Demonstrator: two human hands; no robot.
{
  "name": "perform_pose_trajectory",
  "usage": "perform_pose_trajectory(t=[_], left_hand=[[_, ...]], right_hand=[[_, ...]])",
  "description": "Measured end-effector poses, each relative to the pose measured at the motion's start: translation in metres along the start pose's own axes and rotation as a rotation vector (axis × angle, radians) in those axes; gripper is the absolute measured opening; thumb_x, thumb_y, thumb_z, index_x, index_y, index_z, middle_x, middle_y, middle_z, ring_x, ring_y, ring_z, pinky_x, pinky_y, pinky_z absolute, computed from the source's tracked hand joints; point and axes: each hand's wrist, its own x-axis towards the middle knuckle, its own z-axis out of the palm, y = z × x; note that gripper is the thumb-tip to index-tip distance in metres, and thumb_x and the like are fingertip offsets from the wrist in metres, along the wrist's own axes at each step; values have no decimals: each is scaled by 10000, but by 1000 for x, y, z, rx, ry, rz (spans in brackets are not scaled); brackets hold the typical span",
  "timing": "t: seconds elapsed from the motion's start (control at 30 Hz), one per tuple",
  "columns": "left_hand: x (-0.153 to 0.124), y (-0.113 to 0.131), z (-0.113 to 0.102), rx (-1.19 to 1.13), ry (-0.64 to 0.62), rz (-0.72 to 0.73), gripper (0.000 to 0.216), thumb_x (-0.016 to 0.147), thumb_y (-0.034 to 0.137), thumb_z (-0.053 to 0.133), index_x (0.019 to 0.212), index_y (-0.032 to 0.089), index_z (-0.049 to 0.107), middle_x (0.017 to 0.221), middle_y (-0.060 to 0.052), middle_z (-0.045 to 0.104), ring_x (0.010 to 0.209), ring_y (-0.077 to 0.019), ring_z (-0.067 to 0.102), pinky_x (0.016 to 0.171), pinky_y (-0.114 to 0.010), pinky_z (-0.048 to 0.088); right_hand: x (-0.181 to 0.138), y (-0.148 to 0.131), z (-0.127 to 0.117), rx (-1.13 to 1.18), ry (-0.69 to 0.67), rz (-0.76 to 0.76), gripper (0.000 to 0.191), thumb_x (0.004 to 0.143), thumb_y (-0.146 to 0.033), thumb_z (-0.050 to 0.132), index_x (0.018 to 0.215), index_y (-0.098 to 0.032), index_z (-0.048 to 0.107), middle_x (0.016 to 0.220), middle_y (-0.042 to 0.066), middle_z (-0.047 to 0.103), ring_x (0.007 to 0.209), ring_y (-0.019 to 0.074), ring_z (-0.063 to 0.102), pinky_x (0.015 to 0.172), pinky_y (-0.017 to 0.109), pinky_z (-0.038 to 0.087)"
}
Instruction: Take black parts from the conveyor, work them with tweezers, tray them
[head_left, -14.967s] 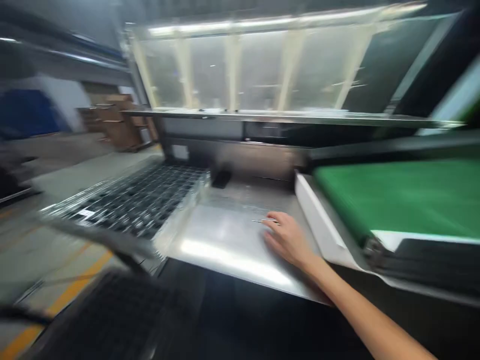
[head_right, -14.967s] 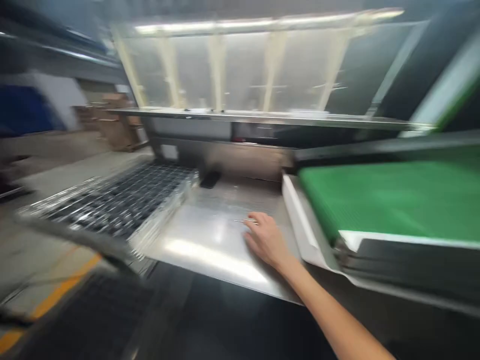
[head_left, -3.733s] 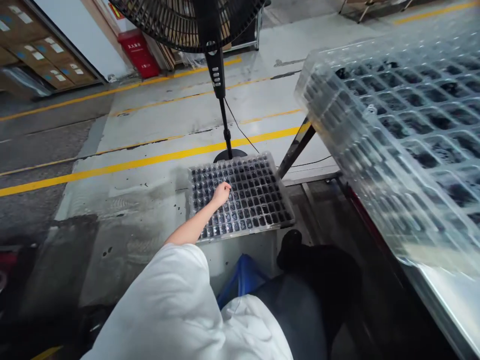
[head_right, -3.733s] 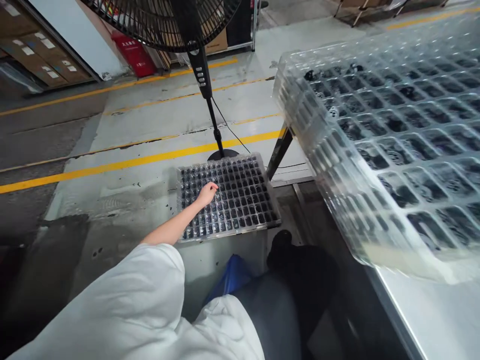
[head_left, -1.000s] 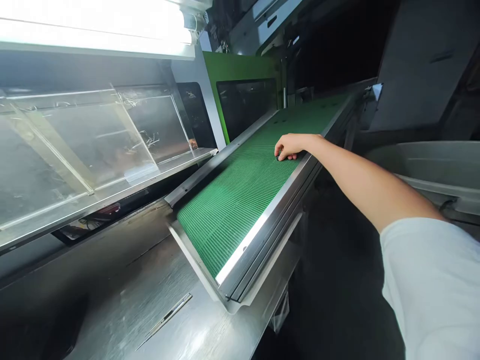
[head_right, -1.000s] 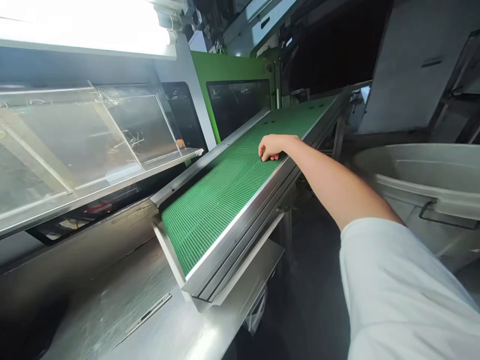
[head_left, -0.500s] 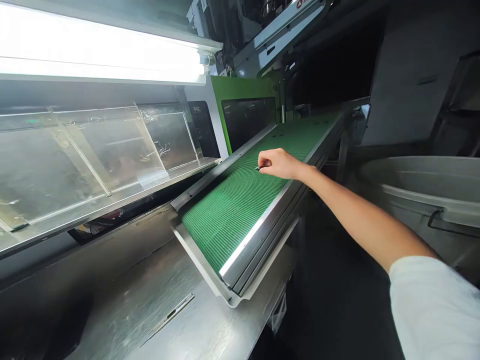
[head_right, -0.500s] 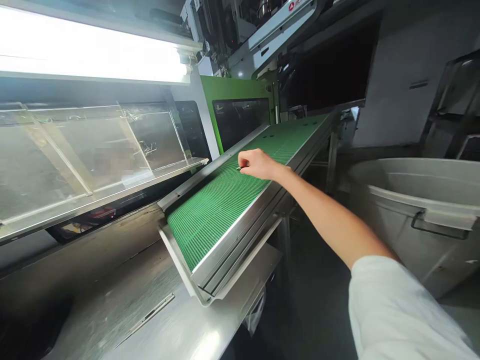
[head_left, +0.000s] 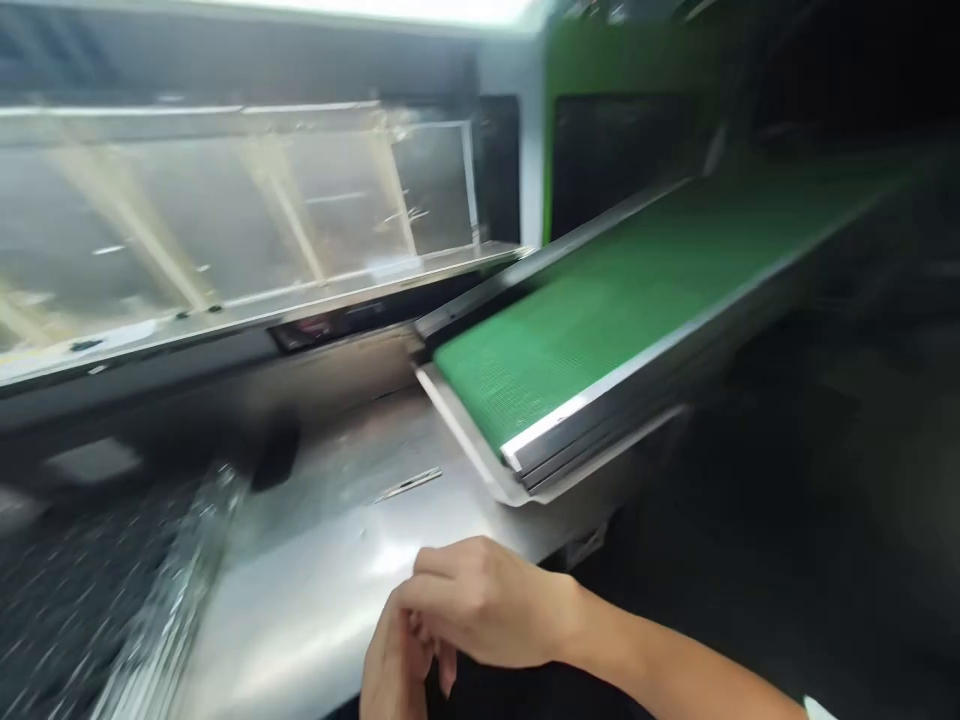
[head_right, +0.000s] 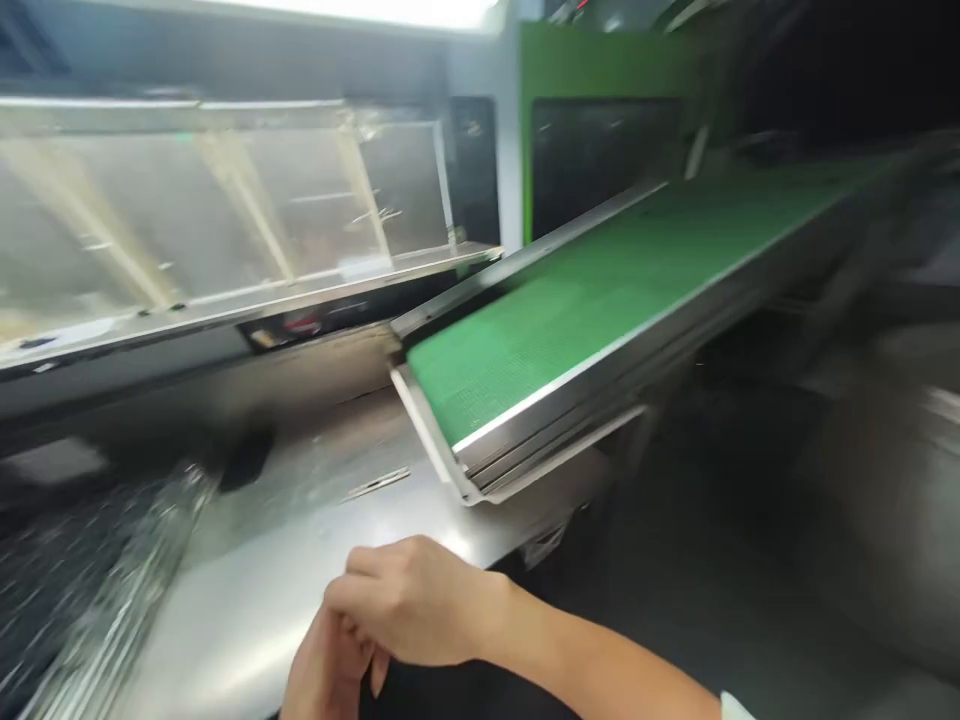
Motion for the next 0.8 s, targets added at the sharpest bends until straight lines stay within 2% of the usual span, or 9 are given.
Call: perform_pose_trajectory(t=[0.07,0.13,0.27,0.37,0.47,0.53,0.7,0.8], left_hand=[[-9,2,0,51,40,68,561,917,705,724,801,162,647,622,2,547,552,-133,529,509,-236,447],[-14,3,-4,64,32,71,521,970,660,677,861,151,662,631,-9,563,569,-142,542,542,-248,478],[-18,-4,-20,-23,14,30,470,1008,565,614,952,107,702,683,-50,611,611,-183,607,532,-277,524],[-16,-11,-30,-172,45,-44,411,970,507,617,933,104,691,706,-55,615,586,-166,600,481,-245,497],[-10,-13,-37,-340,72,-160,396,853,517,703,908,126,662,708,-33,593,565,-145,574,436,-219,462],[-7,-10,-40,-391,83,-203,432,808,545,747,920,140,649,732,-20,584,570,-139,567,420,-213,445],[-4,3,-42,-325,136,-136,474,811,555,813,938,141,620,841,-25,606,580,-85,500,412,-167,298],[-3,9,-45,-248,157,-116,500,792,546,854,957,150,597,796,-12,607,546,-59,424,428,-170,216]], right_hand=[[-1,-4,7,123,-32,41,144,1045,-137,518,1110,-160,644,912,30,625,749,151,581,657,253,479],[-3,-6,12,233,-55,70,176,1073,-117,477,1106,-175,641,911,28,619,745,149,578,664,256,470],[-5,-8,30,316,-102,83,222,1081,-93,445,1012,-192,631,891,24,600,735,147,566,640,264,451],[-5,-7,43,373,-122,68,244,1065,-63,444,1077,-211,638,982,44,649,815,156,630,683,264,513],[-2,-3,52,429,-74,44,286,1064,-63,463,1192,-244,643,1117,65,683,908,162,702,742,266,574],[2,0,56,439,-20,64,275,1062,-76,492,1180,-257,662,1156,66,686,915,158,727,741,257,590],[12,6,65,423,78,210,199,1045,-152,586,1108,-279,726,1130,54,713,997,199,735,824,307,621],[18,7,71,453,119,232,127,1029,-191,636,1083,-269,721,1019,47,726,846,192,715,726,316,613]])
